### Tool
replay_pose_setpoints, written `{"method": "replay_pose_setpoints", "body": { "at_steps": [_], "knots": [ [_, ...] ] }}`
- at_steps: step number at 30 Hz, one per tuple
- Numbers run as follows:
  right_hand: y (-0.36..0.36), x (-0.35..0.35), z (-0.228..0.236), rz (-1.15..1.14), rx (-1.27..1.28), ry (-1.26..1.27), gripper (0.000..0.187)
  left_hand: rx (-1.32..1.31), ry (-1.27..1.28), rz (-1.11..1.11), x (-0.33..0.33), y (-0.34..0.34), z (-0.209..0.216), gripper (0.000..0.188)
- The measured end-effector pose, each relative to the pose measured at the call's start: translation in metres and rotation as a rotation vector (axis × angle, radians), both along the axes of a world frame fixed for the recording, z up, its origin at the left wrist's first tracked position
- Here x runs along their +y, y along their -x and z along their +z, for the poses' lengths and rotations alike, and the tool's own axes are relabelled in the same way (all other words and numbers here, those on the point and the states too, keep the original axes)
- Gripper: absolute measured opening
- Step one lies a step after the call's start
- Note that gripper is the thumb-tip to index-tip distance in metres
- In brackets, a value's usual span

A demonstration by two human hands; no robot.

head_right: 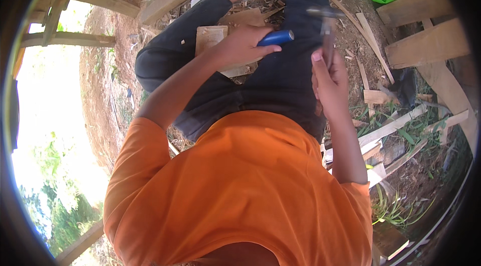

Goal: The person carves a small piece of wood using a chisel and a hammer while sitting on the floor.

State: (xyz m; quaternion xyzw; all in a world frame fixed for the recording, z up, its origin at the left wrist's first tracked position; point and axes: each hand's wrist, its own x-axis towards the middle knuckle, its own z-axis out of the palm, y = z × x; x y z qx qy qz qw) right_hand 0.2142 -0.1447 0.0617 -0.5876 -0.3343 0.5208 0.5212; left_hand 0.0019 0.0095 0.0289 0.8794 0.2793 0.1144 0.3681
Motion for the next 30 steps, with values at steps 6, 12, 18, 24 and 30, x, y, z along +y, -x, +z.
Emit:
{"method": "replay_pose_setpoints", "body": {
  "at_steps": [6, 12, 18, 24, 30],
  "knots": [
    [0.037, 0.014, -0.005, -0.083, 0.058, -0.024, 0.036, -0.096, -0.164, 0.145, -0.053, 0.003, -0.004, 0.024],
    [0.048, 0.014, -0.024, 0.141, -0.036, -0.022, 0.045, -0.092, -0.310, 0.287, -0.062, 0.030, 0.003, 0.063],
    [0.033, 0.020, -0.009, -0.023, -0.006, -0.105, 0.044, 0.202, -0.362, 0.763, -0.068, 0.095, -0.006, 0.115],
    [0.024, 0.034, 0.009, -0.105, 0.021, -0.159, 0.042, 0.274, -0.274, 0.832, -0.062, 0.088, -0.019, 0.114],
    [0.026, 0.032, 0.012, -0.089, 0.058, -0.185, 0.041, 0.218, -0.264, 0.780, -0.062, 0.091, -0.015, 0.109]
  ]
}}
